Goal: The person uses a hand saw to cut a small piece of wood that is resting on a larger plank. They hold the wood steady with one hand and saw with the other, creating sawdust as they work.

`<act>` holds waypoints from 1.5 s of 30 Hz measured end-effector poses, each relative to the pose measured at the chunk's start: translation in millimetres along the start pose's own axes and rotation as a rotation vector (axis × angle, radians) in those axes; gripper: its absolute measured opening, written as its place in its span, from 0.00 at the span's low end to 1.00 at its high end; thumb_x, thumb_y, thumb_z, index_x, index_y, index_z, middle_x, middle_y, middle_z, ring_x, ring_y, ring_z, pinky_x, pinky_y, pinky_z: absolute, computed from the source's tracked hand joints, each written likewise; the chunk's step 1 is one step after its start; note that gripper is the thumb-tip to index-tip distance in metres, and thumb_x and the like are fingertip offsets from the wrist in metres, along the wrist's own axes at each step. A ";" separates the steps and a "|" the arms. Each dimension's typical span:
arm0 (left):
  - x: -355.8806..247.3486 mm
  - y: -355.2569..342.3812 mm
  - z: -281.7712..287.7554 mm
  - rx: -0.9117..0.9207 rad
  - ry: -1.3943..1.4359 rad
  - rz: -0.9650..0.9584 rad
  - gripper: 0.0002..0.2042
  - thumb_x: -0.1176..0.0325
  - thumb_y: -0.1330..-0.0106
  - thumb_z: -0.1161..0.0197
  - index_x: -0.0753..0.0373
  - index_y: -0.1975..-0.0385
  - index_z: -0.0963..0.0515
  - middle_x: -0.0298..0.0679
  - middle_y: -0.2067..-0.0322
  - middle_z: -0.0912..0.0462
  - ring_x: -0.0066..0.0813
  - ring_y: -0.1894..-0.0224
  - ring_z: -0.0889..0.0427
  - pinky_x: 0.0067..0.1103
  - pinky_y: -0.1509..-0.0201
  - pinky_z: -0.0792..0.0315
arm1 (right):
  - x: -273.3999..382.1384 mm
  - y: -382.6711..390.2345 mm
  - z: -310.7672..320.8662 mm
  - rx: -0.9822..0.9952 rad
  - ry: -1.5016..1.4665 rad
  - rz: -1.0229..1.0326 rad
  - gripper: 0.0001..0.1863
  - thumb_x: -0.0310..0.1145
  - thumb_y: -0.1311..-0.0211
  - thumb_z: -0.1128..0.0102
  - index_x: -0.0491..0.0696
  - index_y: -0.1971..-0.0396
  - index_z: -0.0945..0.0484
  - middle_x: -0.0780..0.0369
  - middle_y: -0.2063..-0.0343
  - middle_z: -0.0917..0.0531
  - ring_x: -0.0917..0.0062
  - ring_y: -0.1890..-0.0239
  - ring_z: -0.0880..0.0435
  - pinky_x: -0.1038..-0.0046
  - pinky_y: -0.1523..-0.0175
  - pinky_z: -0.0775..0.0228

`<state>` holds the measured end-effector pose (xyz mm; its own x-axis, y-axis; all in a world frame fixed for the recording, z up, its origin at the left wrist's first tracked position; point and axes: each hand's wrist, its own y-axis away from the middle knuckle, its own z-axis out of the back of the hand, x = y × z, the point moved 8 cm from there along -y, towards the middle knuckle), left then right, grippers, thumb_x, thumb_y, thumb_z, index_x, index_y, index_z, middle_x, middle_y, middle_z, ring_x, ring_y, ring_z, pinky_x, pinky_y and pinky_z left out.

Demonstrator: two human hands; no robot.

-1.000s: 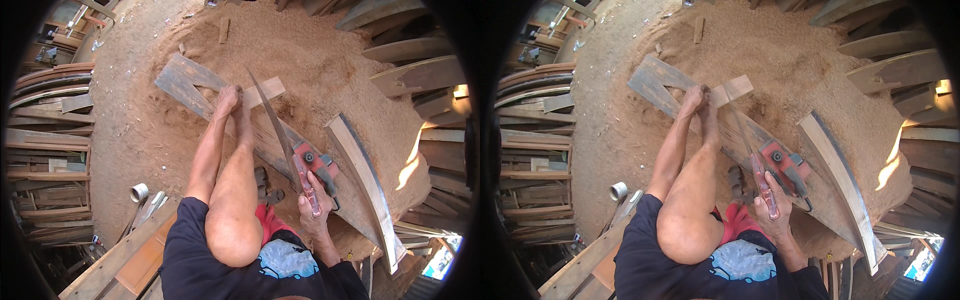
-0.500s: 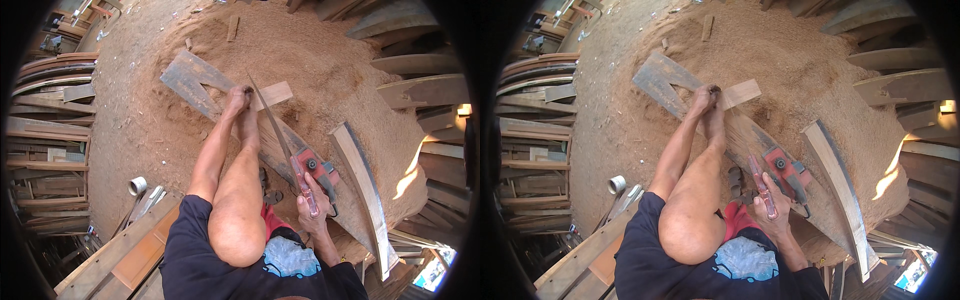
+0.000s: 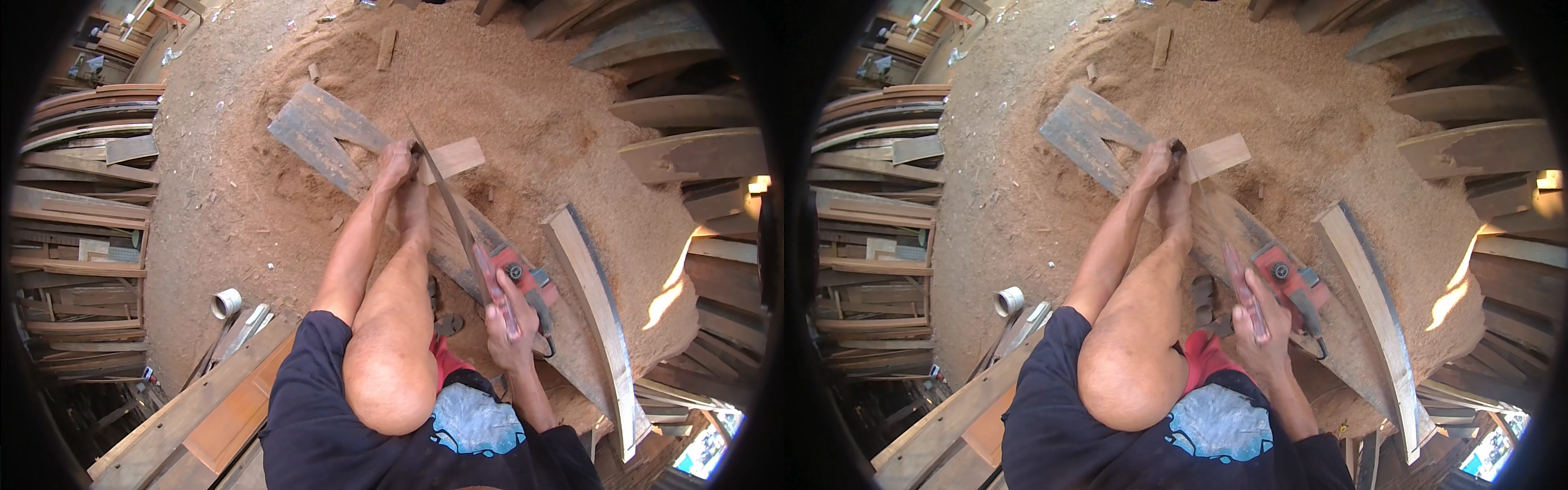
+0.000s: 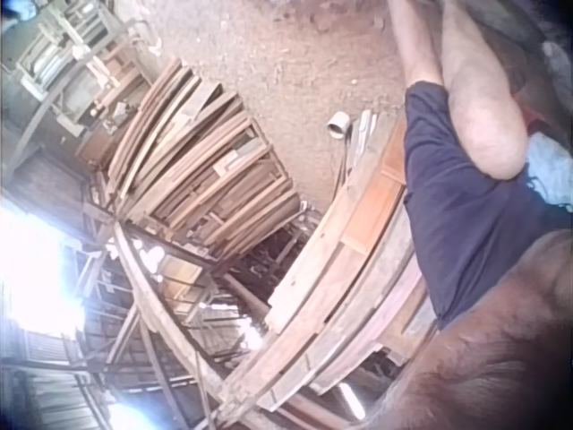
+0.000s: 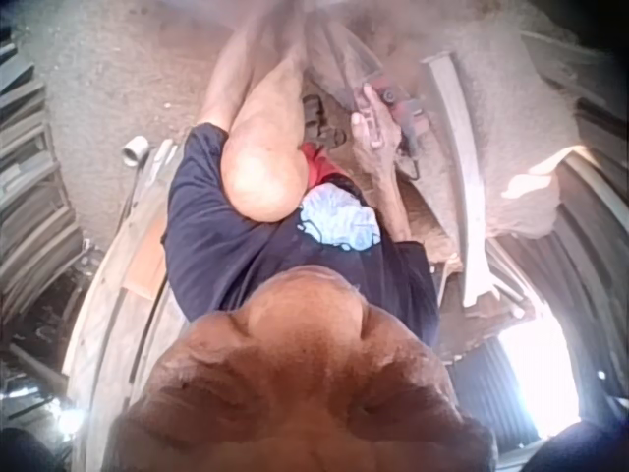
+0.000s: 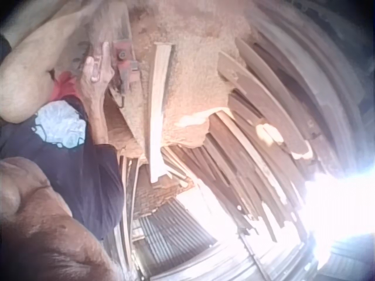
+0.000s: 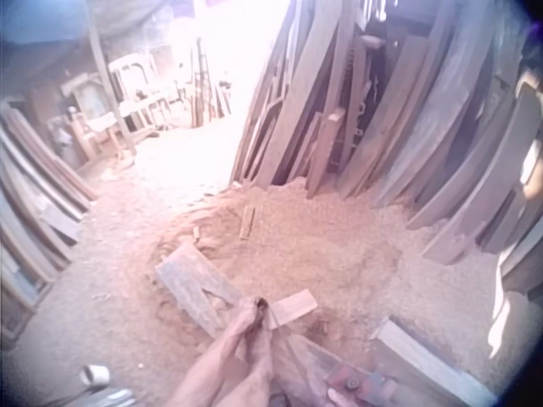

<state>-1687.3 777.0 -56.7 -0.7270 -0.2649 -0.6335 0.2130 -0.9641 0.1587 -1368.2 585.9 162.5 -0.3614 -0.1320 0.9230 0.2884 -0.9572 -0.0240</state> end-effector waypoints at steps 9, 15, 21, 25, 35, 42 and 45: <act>4.6 -2.6 -1.7 -0.028 -0.046 -0.017 0.11 0.60 0.39 0.34 0.54 0.59 0.14 0.52 0.63 0.13 0.58 0.56 0.15 0.45 0.53 0.22 | -0.7 11.8 5.6 0.014 -0.016 -0.089 0.25 0.27 0.32 0.40 0.37 0.37 0.26 0.49 0.46 0.15 0.66 0.47 0.14 0.67 0.40 0.25; 4.8 -1.6 0.9 0.029 0.045 -0.001 0.11 0.59 0.38 0.33 0.54 0.59 0.14 0.51 0.62 0.13 0.58 0.56 0.15 0.45 0.54 0.22 | -1.8 -36.0 -19.2 -0.005 -0.031 -0.126 0.24 0.25 0.34 0.40 0.35 0.38 0.26 0.46 0.49 0.15 0.65 0.48 0.13 0.65 0.41 0.24; -2.1 -3.3 0.0 -0.038 -0.098 -0.035 0.10 0.62 0.37 0.36 0.55 0.59 0.14 0.52 0.62 0.13 0.58 0.55 0.15 0.45 0.51 0.22 | -8.0 -54.7 -31.3 -0.018 0.020 -0.010 0.25 0.26 0.34 0.38 0.35 0.39 0.26 0.45 0.48 0.17 0.63 0.45 0.14 0.66 0.41 0.25; 15.7 -2.2 -2.6 -0.014 0.025 0.040 0.11 0.62 0.37 0.36 0.55 0.58 0.14 0.53 0.62 0.13 0.59 0.55 0.15 0.45 0.50 0.23 | 11.2 24.5 17.6 0.017 0.077 -0.029 0.24 0.25 0.34 0.39 0.34 0.38 0.26 0.46 0.46 0.17 0.60 0.44 0.15 0.65 0.38 0.26; 24.5 -15.3 -16.6 -0.054 -0.027 -0.084 0.12 0.64 0.38 0.39 0.56 0.57 0.15 0.54 0.59 0.14 0.59 0.53 0.16 0.45 0.52 0.23 | -13.8 -135.1 -67.0 -0.040 -0.044 -0.031 0.24 0.31 0.30 0.40 0.37 0.37 0.27 0.45 0.47 0.16 0.64 0.46 0.14 0.67 0.41 0.25; 30.6 -2.1 -4.9 -0.150 -0.087 -0.019 0.13 0.66 0.40 0.38 0.56 0.55 0.16 0.52 0.60 0.13 0.57 0.53 0.16 0.44 0.52 0.23 | 3.1 -28.4 -18.9 0.059 -0.091 -0.023 0.23 0.24 0.31 0.44 0.39 0.37 0.26 0.45 0.43 0.18 0.63 0.40 0.17 0.68 0.37 0.28; -11.2 7.1 2.8 -0.081 -0.034 -0.089 0.14 0.67 0.40 0.37 0.56 0.55 0.16 0.52 0.59 0.14 0.58 0.53 0.16 0.45 0.52 0.23 | 4.6 20.1 11.9 0.000 -0.089 0.016 0.24 0.22 0.32 0.45 0.40 0.36 0.26 0.47 0.44 0.17 0.62 0.38 0.18 0.67 0.36 0.29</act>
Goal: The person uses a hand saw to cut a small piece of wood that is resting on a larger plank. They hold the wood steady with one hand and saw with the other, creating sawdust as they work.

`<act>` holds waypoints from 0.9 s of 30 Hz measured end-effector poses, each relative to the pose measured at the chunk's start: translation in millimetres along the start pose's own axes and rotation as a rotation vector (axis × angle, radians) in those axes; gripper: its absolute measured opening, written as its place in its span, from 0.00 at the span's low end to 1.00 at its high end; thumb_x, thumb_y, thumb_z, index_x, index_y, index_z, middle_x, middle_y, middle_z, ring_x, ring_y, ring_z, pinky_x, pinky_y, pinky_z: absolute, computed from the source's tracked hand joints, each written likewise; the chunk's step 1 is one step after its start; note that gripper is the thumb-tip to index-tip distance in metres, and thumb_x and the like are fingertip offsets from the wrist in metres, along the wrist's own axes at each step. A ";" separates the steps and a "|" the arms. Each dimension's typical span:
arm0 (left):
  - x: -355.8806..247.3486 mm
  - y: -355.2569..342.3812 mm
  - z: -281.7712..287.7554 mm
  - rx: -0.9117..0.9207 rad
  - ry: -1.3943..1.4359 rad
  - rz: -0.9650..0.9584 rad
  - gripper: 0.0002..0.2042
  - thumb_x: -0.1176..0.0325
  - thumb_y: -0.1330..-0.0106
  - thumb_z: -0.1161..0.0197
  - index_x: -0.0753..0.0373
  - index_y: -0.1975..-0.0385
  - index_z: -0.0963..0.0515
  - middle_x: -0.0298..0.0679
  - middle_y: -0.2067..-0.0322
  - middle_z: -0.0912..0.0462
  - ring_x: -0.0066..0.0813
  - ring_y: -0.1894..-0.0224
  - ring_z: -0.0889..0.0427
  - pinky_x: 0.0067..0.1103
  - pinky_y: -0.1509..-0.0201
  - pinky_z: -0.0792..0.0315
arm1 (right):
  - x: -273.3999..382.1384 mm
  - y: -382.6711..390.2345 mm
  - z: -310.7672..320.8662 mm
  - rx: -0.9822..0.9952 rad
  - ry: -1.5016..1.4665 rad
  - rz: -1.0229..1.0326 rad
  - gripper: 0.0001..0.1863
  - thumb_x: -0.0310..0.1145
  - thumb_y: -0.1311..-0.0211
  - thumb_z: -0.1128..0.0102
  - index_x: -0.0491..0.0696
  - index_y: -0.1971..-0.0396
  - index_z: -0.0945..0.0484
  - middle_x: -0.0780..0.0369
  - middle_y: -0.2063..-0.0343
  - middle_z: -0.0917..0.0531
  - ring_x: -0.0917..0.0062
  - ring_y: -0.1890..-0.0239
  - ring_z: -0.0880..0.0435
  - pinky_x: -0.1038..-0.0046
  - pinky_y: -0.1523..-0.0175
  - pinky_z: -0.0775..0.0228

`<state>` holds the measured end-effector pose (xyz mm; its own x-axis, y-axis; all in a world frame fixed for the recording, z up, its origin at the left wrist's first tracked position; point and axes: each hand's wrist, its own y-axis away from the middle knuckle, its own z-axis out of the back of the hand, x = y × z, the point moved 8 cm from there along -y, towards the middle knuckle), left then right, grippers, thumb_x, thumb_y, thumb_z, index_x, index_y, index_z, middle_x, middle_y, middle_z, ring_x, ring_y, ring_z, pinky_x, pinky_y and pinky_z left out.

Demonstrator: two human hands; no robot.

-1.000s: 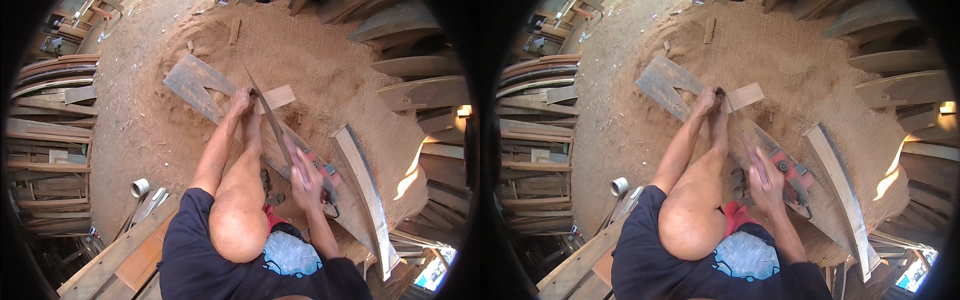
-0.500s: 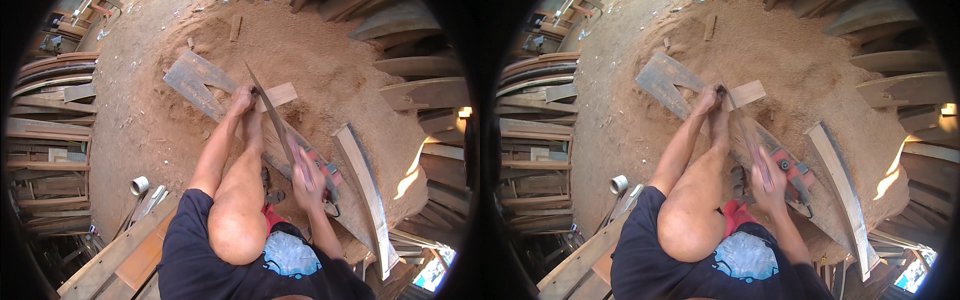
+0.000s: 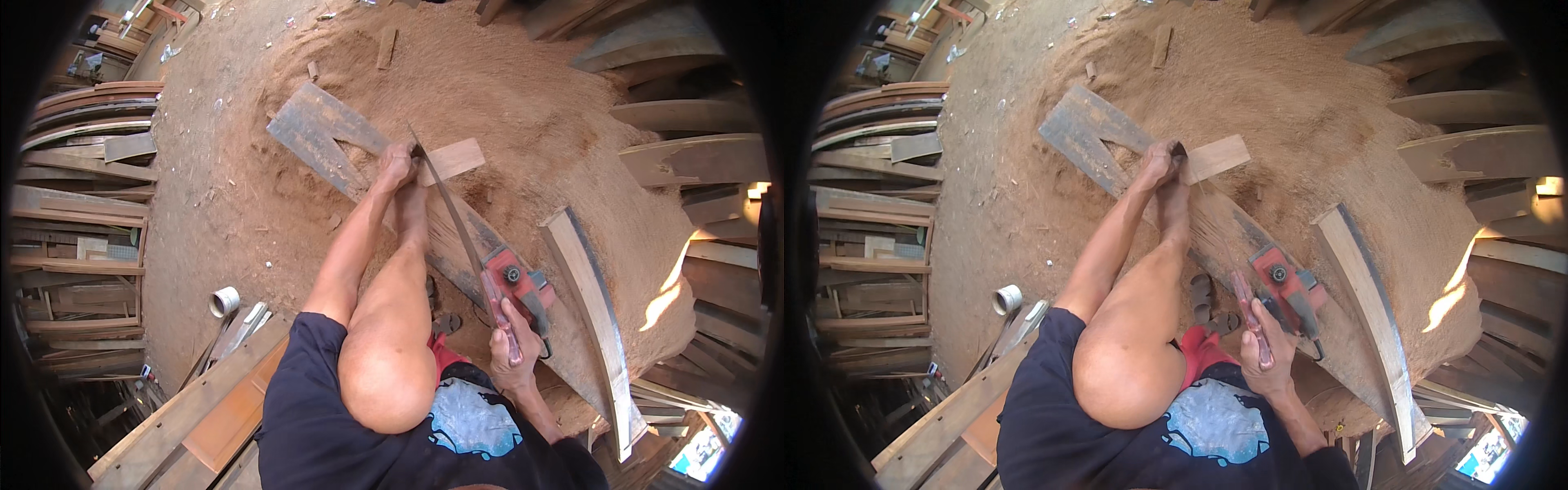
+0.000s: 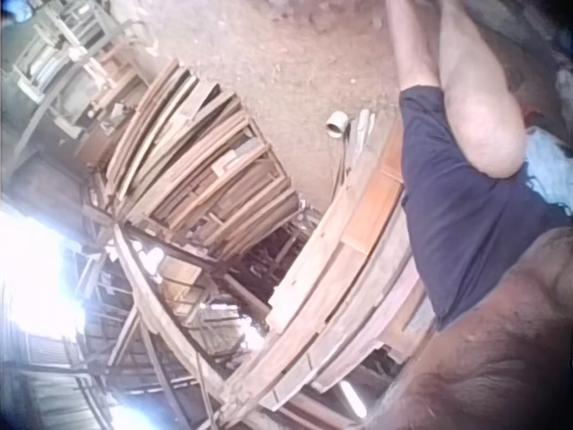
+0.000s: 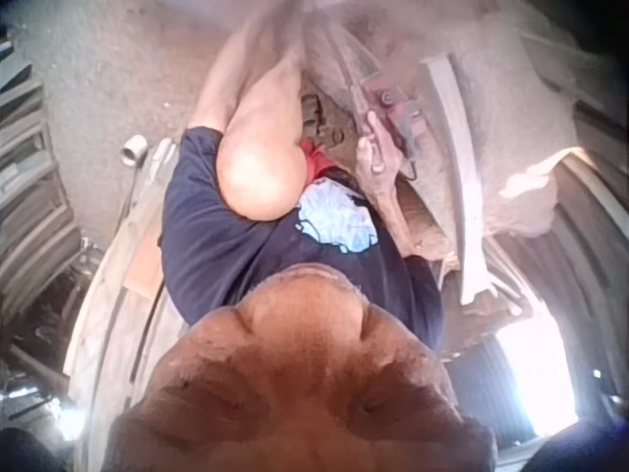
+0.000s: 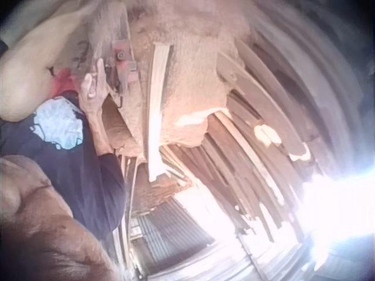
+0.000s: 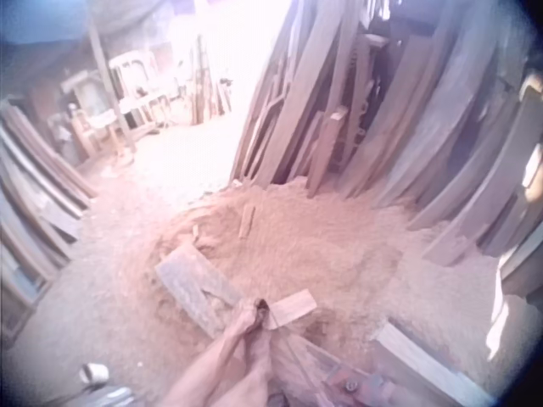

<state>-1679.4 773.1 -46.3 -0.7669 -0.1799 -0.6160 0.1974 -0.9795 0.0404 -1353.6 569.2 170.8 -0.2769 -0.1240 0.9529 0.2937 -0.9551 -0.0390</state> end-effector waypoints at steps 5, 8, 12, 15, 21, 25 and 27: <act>9.1 -4.7 -5.8 0.051 0.059 0.041 0.13 0.68 0.40 0.38 0.57 0.55 0.16 0.53 0.59 0.14 0.59 0.53 0.16 0.45 0.52 0.23 | -35.4 -105.8 -62.5 -0.052 0.082 -0.047 0.23 0.28 0.31 0.40 0.40 0.38 0.25 0.46 0.54 0.13 0.66 0.51 0.12 0.67 0.45 0.23; 33.4 -14.5 -20.3 0.045 -0.014 0.106 0.13 0.69 0.41 0.38 0.57 0.55 0.16 0.53 0.58 0.14 0.59 0.52 0.16 0.45 0.52 0.22 | -44.4 -186.0 -103.6 -0.074 0.093 0.071 0.21 0.32 0.30 0.40 0.38 0.42 0.22 0.46 0.57 0.14 0.66 0.55 0.11 0.69 0.47 0.22; 61.2 -14.4 -24.7 -0.007 0.019 0.110 0.14 0.68 0.41 0.37 0.58 0.56 0.15 0.54 0.55 0.14 0.59 0.50 0.17 0.46 0.50 0.23 | -24.2 -141.9 -74.9 0.001 0.080 -0.026 0.23 0.32 0.31 0.38 0.39 0.39 0.24 0.47 0.51 0.14 0.64 0.49 0.13 0.68 0.43 0.24; 16.3 -7.5 -19.6 0.082 0.004 0.057 0.14 0.67 0.42 0.36 0.58 0.55 0.16 0.54 0.56 0.14 0.59 0.51 0.17 0.48 0.51 0.23 | -12.2 -21.3 -4.7 0.055 0.127 -0.104 0.24 0.27 0.31 0.40 0.37 0.37 0.27 0.47 0.44 0.17 0.64 0.42 0.16 0.66 0.39 0.26; 17.6 -5.1 -10.9 0.014 -0.054 -0.048 0.15 0.68 0.42 0.36 0.58 0.54 0.18 0.55 0.62 0.15 0.62 0.55 0.17 0.47 0.54 0.23 | -10.2 -65.5 -39.0 0.033 0.233 -0.057 0.23 0.26 0.31 0.41 0.36 0.37 0.27 0.45 0.48 0.15 0.62 0.44 0.14 0.67 0.40 0.25; 8.8 -13.4 -16.0 0.081 0.006 -0.027 0.12 0.68 0.43 0.36 0.59 0.58 0.19 0.55 0.62 0.15 0.62 0.55 0.18 0.47 0.55 0.23 | -57.6 -210.4 -106.6 -0.054 0.061 -0.037 0.21 0.34 0.29 0.41 0.38 0.41 0.22 0.44 0.50 0.15 0.60 0.50 0.13 0.65 0.45 0.23; 17.1 -11.9 -17.6 0.046 0.050 -0.054 0.11 0.69 0.43 0.37 0.59 0.59 0.19 0.55 0.61 0.15 0.63 0.55 0.18 0.47 0.55 0.24 | -45.8 -217.6 -111.0 0.002 0.065 -0.060 0.22 0.34 0.29 0.41 0.39 0.41 0.22 0.45 0.50 0.15 0.58 0.48 0.13 0.65 0.43 0.24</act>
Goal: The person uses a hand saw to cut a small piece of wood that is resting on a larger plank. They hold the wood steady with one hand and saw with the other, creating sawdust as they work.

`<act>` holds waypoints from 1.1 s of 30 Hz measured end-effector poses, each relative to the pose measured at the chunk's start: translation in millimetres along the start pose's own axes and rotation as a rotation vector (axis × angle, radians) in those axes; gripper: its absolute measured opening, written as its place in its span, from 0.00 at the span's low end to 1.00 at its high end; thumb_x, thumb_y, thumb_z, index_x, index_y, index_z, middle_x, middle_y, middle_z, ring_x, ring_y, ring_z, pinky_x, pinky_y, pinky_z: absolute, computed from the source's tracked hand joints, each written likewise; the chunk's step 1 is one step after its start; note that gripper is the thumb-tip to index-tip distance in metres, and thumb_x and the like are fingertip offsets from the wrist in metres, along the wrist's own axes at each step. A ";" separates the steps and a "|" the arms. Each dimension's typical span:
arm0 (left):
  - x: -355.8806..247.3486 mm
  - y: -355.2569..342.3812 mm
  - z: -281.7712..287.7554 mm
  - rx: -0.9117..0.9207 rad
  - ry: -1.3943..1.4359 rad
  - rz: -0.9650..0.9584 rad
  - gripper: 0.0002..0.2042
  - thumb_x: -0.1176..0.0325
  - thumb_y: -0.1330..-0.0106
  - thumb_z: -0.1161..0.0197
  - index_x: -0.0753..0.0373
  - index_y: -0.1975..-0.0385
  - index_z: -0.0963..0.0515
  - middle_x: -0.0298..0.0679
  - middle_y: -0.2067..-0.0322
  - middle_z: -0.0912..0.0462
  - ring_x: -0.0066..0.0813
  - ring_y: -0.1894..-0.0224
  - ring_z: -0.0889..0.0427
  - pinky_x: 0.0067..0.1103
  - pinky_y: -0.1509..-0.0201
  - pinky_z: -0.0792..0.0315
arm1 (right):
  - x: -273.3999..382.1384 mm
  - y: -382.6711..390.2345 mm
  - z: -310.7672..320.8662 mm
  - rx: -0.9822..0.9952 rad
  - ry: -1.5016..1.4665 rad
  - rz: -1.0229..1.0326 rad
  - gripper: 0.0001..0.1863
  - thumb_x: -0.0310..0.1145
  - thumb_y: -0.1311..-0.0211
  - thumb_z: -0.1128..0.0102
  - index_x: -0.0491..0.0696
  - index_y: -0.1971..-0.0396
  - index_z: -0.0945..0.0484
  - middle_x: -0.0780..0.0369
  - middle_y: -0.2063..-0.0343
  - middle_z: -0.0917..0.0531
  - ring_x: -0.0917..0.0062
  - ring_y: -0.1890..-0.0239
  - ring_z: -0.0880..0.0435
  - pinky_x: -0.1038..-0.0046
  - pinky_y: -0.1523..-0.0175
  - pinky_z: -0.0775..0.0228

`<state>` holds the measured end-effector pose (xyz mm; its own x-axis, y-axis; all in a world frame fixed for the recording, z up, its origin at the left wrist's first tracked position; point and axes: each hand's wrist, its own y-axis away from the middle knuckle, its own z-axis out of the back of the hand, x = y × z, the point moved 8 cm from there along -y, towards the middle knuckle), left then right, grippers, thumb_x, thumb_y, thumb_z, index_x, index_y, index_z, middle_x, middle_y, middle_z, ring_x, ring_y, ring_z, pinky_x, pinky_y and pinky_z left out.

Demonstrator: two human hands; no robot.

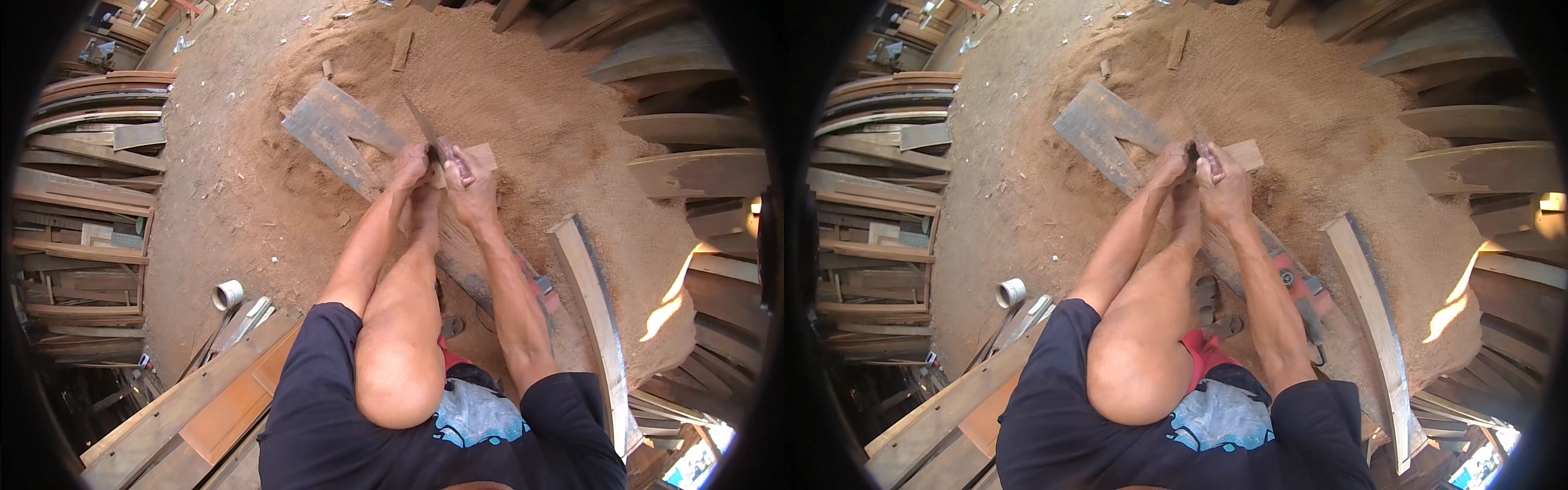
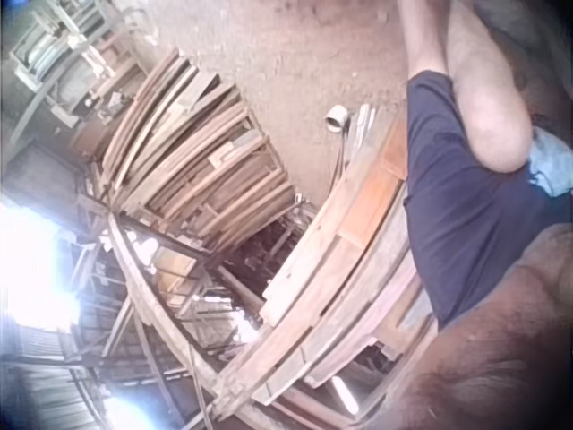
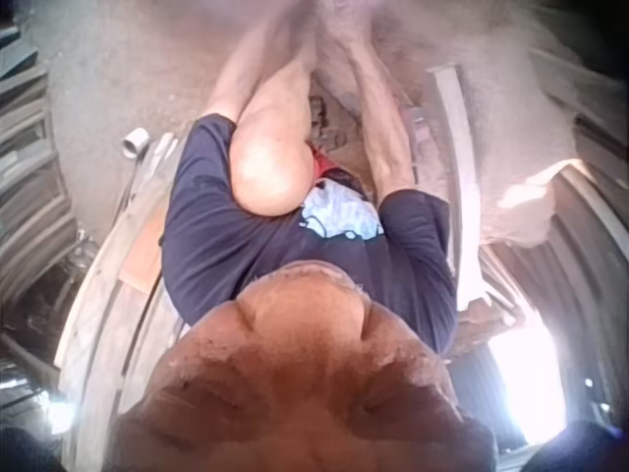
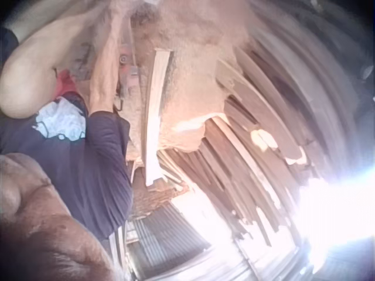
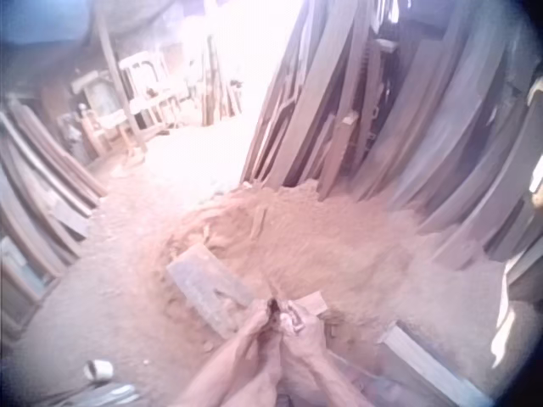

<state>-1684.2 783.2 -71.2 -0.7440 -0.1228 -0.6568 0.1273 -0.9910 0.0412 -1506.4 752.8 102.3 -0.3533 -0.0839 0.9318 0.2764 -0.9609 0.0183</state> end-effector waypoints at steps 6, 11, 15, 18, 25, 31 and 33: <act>-4.5 9.9 3.7 -0.033 -0.056 0.101 0.10 0.69 0.42 0.39 0.60 0.61 0.18 0.56 0.60 0.15 0.65 0.54 0.18 0.47 0.54 0.24 | 19.6 189.0 90.6 0.092 -0.032 -0.110 0.21 0.28 0.28 0.42 0.39 0.38 0.24 0.52 0.41 0.17 0.66 0.39 0.18 0.66 0.34 0.30; -4.8 9.7 2.9 0.020 0.006 0.073 0.09 0.69 0.42 0.38 0.61 0.62 0.18 0.57 0.60 0.16 0.63 0.51 0.19 0.48 0.51 0.25 | 17.2 166.1 76.3 0.000 -0.021 0.105 0.22 0.23 0.29 0.46 0.39 0.37 0.26 0.47 0.42 0.18 0.63 0.39 0.17 0.66 0.35 0.28; 23.6 -3.2 -8.3 0.011 0.133 0.217 0.11 0.69 0.43 0.35 0.59 0.60 0.18 0.56 0.60 0.15 0.61 0.50 0.19 0.47 0.49 0.26 | -12.1 11.2 -0.6 -0.045 0.022 0.057 0.19 0.31 0.29 0.40 0.38 0.42 0.21 0.49 0.49 0.14 0.65 0.45 0.14 0.67 0.40 0.26; 19.2 3.8 -5.4 -0.065 -0.039 0.016 0.13 0.68 0.43 0.33 0.58 0.58 0.18 0.54 0.58 0.15 0.59 0.50 0.18 0.47 0.48 0.26 | -2.1 21.1 2.9 -0.031 -0.031 0.100 0.20 0.32 0.29 0.39 0.38 0.42 0.21 0.48 0.50 0.14 0.65 0.45 0.14 0.67 0.40 0.26; -4.3 10.4 7.5 -0.016 -0.106 0.092 0.14 0.66 0.43 0.34 0.60 0.57 0.19 0.53 0.59 0.14 0.60 0.51 0.18 0.47 0.49 0.25 | 11.7 248.1 122.4 0.064 0.031 0.000 0.25 0.21 0.37 0.43 0.34 0.39 0.27 0.44 0.44 0.18 0.59 0.42 0.16 0.62 0.36 0.28; -13.7 -0.5 -10.1 0.047 -0.075 -0.012 0.15 0.65 0.40 0.36 0.62 0.55 0.19 0.57 0.59 0.15 0.61 0.52 0.17 0.47 0.48 0.24 | 29.2 148.4 90.5 -0.027 0.070 -0.075 0.22 0.25 0.34 0.40 0.35 0.41 0.24 0.46 0.51 0.15 0.65 0.50 0.13 0.67 0.43 0.25; 43.7 -14.8 0.5 -0.143 -0.046 0.083 0.14 0.67 0.41 0.37 0.62 0.55 0.19 0.58 0.60 0.15 0.63 0.53 0.18 0.46 0.50 0.24 | 41.1 115.6 80.1 -0.012 0.054 0.102 0.21 0.26 0.33 0.39 0.36 0.41 0.23 0.47 0.52 0.14 0.68 0.52 0.13 0.70 0.45 0.24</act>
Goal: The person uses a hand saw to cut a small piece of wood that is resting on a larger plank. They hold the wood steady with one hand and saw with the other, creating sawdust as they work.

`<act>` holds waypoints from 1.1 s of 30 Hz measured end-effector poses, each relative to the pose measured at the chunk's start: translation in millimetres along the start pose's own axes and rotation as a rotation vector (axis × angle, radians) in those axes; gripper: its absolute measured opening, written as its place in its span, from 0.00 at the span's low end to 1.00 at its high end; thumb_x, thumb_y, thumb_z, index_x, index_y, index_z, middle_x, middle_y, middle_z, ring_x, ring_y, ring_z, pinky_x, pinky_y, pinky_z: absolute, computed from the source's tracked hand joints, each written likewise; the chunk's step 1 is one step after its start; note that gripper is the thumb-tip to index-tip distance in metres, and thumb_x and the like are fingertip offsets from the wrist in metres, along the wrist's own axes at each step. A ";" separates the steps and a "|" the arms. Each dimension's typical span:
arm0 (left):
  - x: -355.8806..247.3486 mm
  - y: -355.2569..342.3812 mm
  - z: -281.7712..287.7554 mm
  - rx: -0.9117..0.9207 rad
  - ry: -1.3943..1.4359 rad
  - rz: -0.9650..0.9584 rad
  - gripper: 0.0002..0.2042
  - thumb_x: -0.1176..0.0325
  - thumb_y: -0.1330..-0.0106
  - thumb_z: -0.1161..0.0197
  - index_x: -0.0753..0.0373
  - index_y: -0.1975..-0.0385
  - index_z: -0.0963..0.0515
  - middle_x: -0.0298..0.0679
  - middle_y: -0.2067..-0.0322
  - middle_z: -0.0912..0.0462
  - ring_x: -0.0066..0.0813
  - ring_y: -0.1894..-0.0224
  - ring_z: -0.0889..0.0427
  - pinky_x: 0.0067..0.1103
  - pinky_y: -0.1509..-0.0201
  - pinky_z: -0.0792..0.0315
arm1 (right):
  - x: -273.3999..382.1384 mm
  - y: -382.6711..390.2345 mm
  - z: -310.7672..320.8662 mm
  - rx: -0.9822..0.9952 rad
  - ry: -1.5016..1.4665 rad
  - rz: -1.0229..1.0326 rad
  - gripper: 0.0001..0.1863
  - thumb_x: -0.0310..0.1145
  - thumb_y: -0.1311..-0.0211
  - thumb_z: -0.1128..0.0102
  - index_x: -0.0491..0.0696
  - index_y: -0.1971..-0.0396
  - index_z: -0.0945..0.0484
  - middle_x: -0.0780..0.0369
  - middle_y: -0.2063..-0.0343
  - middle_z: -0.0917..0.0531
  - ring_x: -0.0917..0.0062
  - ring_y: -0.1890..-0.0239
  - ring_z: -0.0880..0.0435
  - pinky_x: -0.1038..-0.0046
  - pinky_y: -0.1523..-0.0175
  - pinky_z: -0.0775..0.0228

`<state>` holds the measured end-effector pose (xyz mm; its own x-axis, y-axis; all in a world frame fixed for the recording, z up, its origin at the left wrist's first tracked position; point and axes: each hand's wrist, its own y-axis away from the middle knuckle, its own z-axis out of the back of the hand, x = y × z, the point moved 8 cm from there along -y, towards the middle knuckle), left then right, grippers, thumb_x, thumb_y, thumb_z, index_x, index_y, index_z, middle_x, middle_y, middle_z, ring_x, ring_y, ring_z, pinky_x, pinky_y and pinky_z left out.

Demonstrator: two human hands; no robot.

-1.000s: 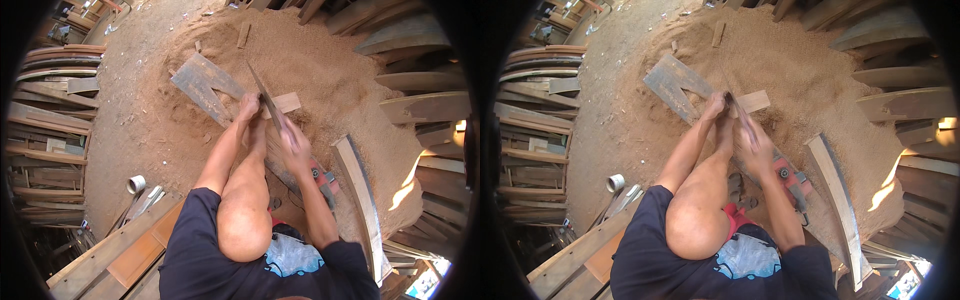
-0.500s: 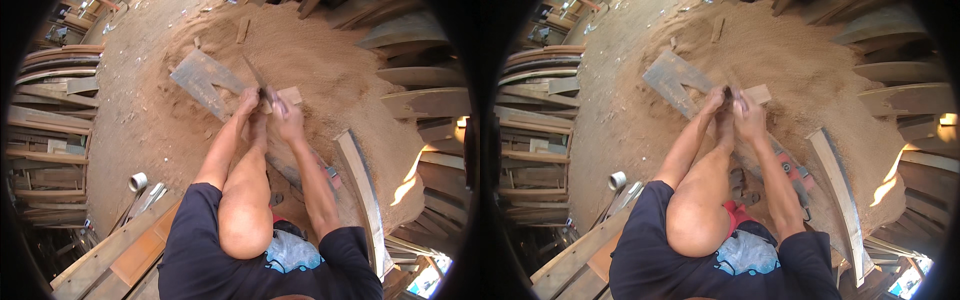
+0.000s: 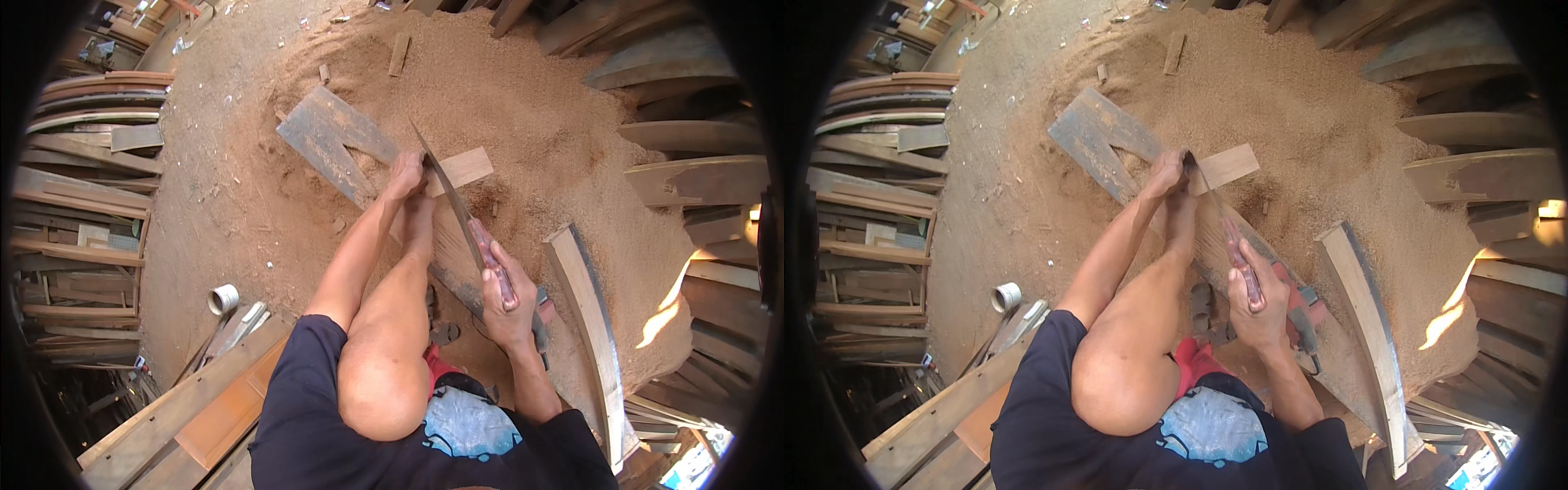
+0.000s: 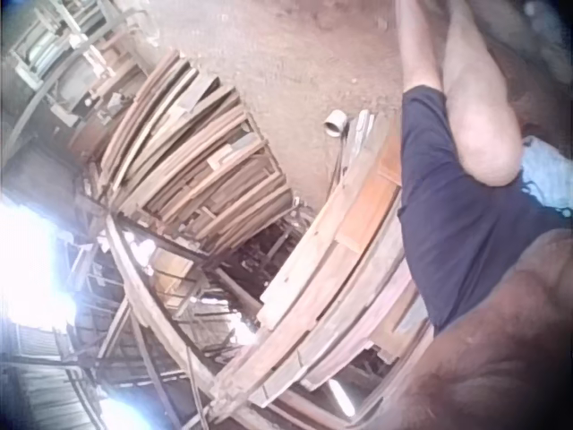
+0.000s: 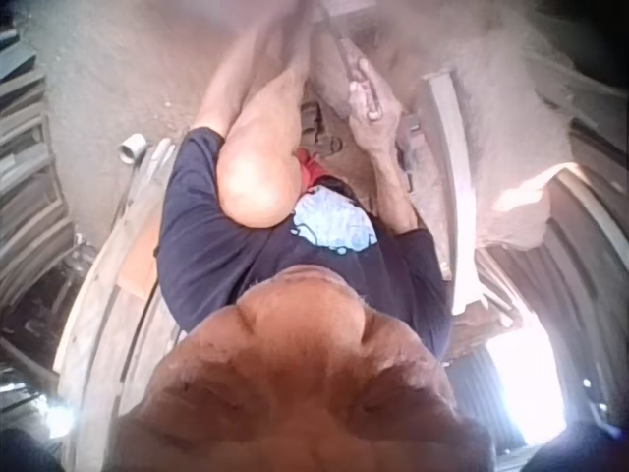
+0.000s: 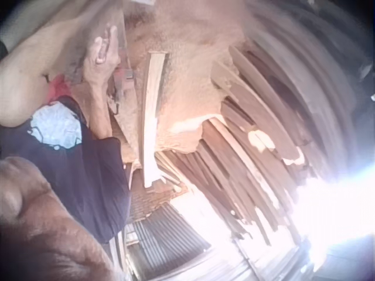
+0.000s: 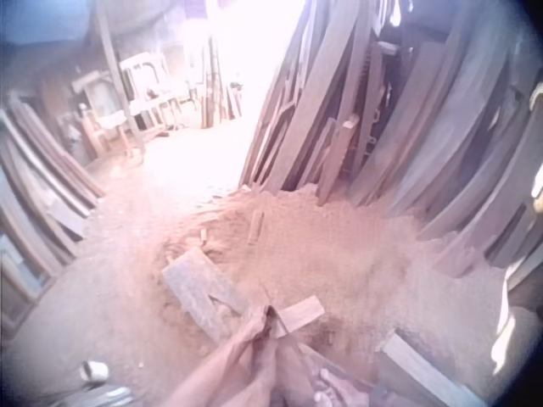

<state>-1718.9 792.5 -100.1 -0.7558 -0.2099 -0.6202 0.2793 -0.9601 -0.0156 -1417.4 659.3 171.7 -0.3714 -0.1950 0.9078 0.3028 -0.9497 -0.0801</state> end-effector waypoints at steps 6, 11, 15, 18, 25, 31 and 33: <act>-38.9 26.5 -3.4 0.056 0.094 -0.094 0.10 0.70 0.41 0.42 0.64 0.61 0.19 0.61 0.62 0.17 0.67 0.54 0.19 0.48 0.53 0.26 | 1.8 36.2 21.8 0.046 0.015 -0.169 0.21 0.22 0.31 0.43 0.37 0.39 0.25 0.48 0.50 0.14 0.69 0.47 0.14 0.71 0.42 0.25; -47.3 29.3 14.4 0.042 0.039 -0.076 0.09 0.68 0.42 0.39 0.64 0.64 0.20 0.61 0.63 0.18 0.66 0.56 0.20 0.49 0.55 0.27 | 19.7 66.5 40.6 0.082 0.052 -0.006 0.23 0.20 0.32 0.44 0.38 0.37 0.27 0.48 0.48 0.15 0.67 0.43 0.15 0.69 0.40 0.26; -34.6 9.8 1.6 0.131 0.118 -0.007 0.10 0.67 0.42 0.37 0.62 0.62 0.20 0.59 0.60 0.17 0.64 0.53 0.19 0.49 0.54 0.26 | -64.1 -59.5 -54.9 -0.068 -0.049 0.035 0.21 0.31 0.29 0.40 0.37 0.41 0.23 0.46 0.51 0.14 0.62 0.50 0.12 0.67 0.45 0.23; -28.1 7.8 -13.1 0.171 0.182 0.136 0.11 0.66 0.41 0.37 0.61 0.61 0.19 0.57 0.57 0.16 0.62 0.51 0.19 0.50 0.51 0.26 | -69.3 -130.7 -82.7 0.039 -0.027 -0.061 0.22 0.34 0.30 0.39 0.38 0.41 0.23 0.45 0.49 0.15 0.62 0.46 0.14 0.67 0.42 0.24; -41.1 20.5 -4.6 0.085 -0.067 -0.040 0.12 0.67 0.43 0.36 0.61 0.60 0.19 0.57 0.58 0.16 0.66 0.52 0.20 0.49 0.51 0.25 | -21.0 82.0 40.2 0.088 0.018 -0.076 0.24 0.22 0.33 0.40 0.39 0.37 0.26 0.47 0.45 0.16 0.60 0.39 0.17 0.62 0.36 0.28; -33.3 17.7 -0.7 0.134 0.034 -0.091 0.09 0.69 0.41 0.40 0.62 0.62 0.20 0.60 0.61 0.17 0.67 0.54 0.20 0.50 0.54 0.26 | -43.2 -28.8 -38.2 -0.018 -0.013 0.072 0.22 0.30 0.31 0.40 0.37 0.40 0.24 0.47 0.46 0.16 0.60 0.45 0.13 0.66 0.41 0.24; -28.2 17.3 -8.4 0.129 0.022 -0.013 0.11 0.65 0.35 0.47 0.63 0.62 0.20 0.61 0.60 0.17 0.66 0.54 0.19 0.50 0.54 0.27 | -80.2 -107.9 -91.2 0.054 -0.110 -0.045 0.22 0.34 0.30 0.40 0.39 0.40 0.24 0.47 0.54 0.14 0.61 0.49 0.12 0.65 0.46 0.23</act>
<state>-1687.8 783.4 -89.5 -0.7453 -0.1947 -0.6377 0.1901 -0.9788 0.0766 -1500.3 755.1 70.0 -0.2884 -0.1220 0.9497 0.3364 -0.9415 -0.0189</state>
